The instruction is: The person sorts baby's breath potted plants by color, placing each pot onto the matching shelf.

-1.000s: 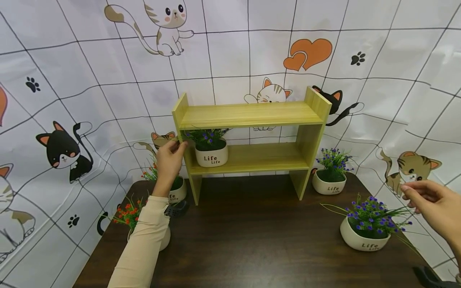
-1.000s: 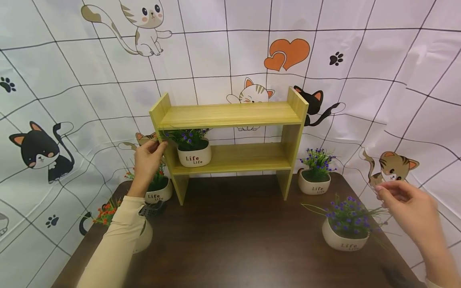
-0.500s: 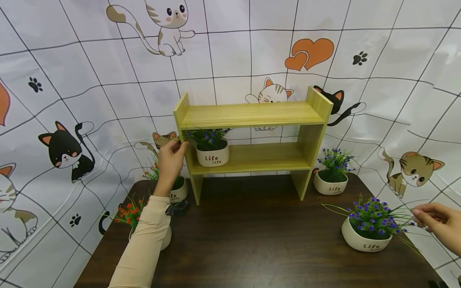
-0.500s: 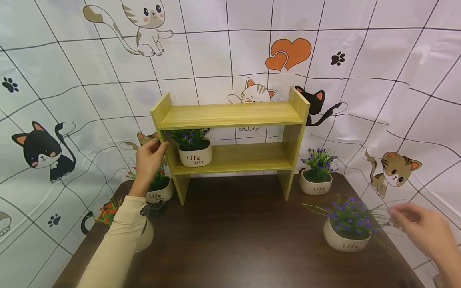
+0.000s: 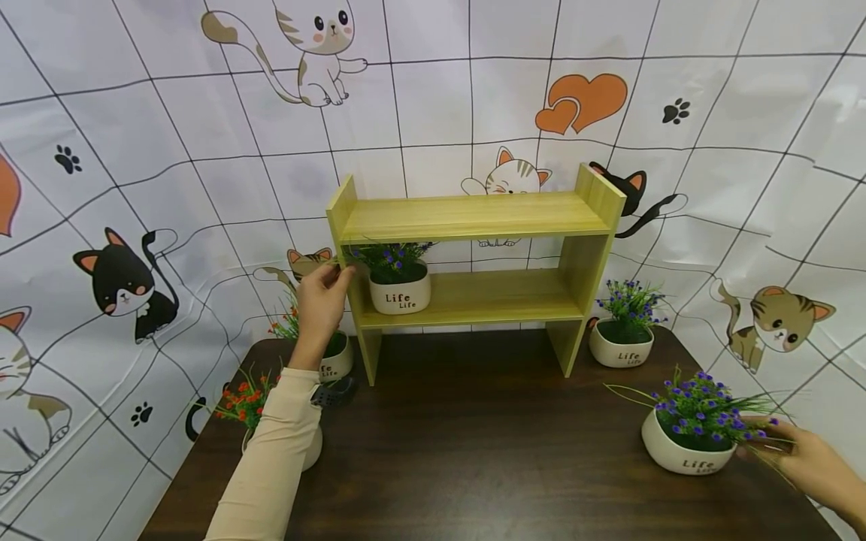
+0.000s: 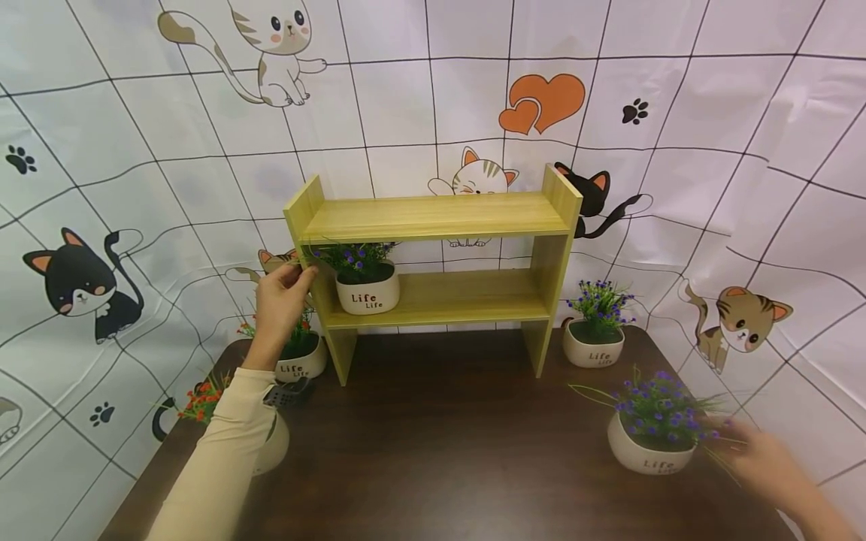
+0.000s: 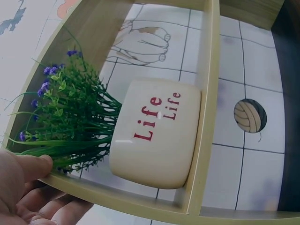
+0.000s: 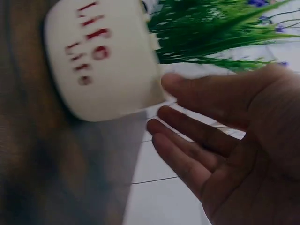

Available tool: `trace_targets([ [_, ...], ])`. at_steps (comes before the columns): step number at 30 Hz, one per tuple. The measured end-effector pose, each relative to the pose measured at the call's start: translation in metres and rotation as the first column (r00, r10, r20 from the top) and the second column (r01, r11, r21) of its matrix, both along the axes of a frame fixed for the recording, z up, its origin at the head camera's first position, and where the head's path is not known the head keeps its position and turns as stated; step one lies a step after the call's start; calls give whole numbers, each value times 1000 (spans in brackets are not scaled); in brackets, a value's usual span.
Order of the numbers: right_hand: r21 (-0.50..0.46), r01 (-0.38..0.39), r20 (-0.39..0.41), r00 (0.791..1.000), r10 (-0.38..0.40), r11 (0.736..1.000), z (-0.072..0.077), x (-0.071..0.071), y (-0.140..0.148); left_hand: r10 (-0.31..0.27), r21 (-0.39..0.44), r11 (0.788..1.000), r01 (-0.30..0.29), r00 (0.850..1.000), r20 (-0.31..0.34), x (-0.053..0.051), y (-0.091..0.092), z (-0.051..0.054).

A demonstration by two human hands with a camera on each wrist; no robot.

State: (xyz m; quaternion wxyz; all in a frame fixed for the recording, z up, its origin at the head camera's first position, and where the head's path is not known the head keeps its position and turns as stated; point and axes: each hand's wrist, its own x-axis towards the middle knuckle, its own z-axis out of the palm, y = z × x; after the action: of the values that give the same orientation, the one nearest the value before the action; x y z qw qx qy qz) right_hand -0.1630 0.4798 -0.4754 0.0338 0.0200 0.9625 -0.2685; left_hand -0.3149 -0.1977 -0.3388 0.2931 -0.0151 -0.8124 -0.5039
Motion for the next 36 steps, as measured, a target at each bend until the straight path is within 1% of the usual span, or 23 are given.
trace_targets([
  [2, -40, -26, 48, 998, 28, 999, -7, -2, -2, 3, -1, 1000, -3, 1000, 0, 0, 0, 1],
  [4, -80, -53, 69, 996, 59, 995, -13, -5, -5, 7, -1, 1000, -7, 1000, 3, 0, 0, 1],
  [5, -76, -62, 68, 995, 67, 995, -14, -6, -7, 9, 0, 1000, -9, 1000, 5, 1, 0, 1],
  [7, -68, -84, 36, 996, 87, 994, -16, -7, -11, 12, 1, 1000, -12, 1000, 8, 1, 1, 2],
  [9, -70, -118, -33, 993, 116, 991, -19, -7, -15, 12, 4, 1000, -12, 1000, 6, 1, 1, 2],
  [11, -68, -120, -72, 991, 115, 990, -21, -4, -20, 10, 10, 1000, -10, 1000, 7, 1, 1, 2],
  [12, -84, -120, -79, 990, 113, 989, -22, -3, -22, 8, 12, 1000, -8, 1000, 8, 1, 1, 2],
  [14, -132, -129, -66, 990, 121, 983, -24, -1, -24, 0, 21, 1000, 0, 1000, 11, 2, 1, 2],
  [15, -151, -116, -41, 993, 111, 982, -24, 0, -26, -4, 25, 1000, 4, 1000, 13, 1, 1, 2],
  [16, -157, -109, -48, 994, 103, 982, -25, 0, -27, -8, 28, 1000, 7, 1000, 16, 1, 1, 2],
  [18, -150, -113, -76, 992, 103, 982, -27, -2, -27, -14, 33, 999, 13, 1000, 18, 2, 1, 2],
  [22, -91, -101, -118, 989, 90, 991, -33, -7, -26, -9, 25, 1000, 9, 1000, 21, 1, 1, 1],
  [25, -119, -100, -80, 993, 91, 988, -38, -11, -25, 7, 9, 1000, -7, 1000, 14, 1, 1, 1],
  [27, -164, -116, -101, 990, 100, 980, -41, -12, -27, 13, 3, 1000, -13, 1000, 7, 1, 1, 1],
  [31, -255, -172, -162, 978, 133, 951, -48, -10, -30, 9, 6, 1000, -9, 1000, 11, 1, 1, 0],
  [33, -278, -186, -194, 972, 135, 942, -52, -9, -31, 2, 11, 1000, -3, 1000, 16, 1, 0, 0],
  [36, -301, -186, -195, 972, 131, 935, -56, -8, -31, -1, 11, 1000, 1, 1000, 16, 0, 0, 0],
])
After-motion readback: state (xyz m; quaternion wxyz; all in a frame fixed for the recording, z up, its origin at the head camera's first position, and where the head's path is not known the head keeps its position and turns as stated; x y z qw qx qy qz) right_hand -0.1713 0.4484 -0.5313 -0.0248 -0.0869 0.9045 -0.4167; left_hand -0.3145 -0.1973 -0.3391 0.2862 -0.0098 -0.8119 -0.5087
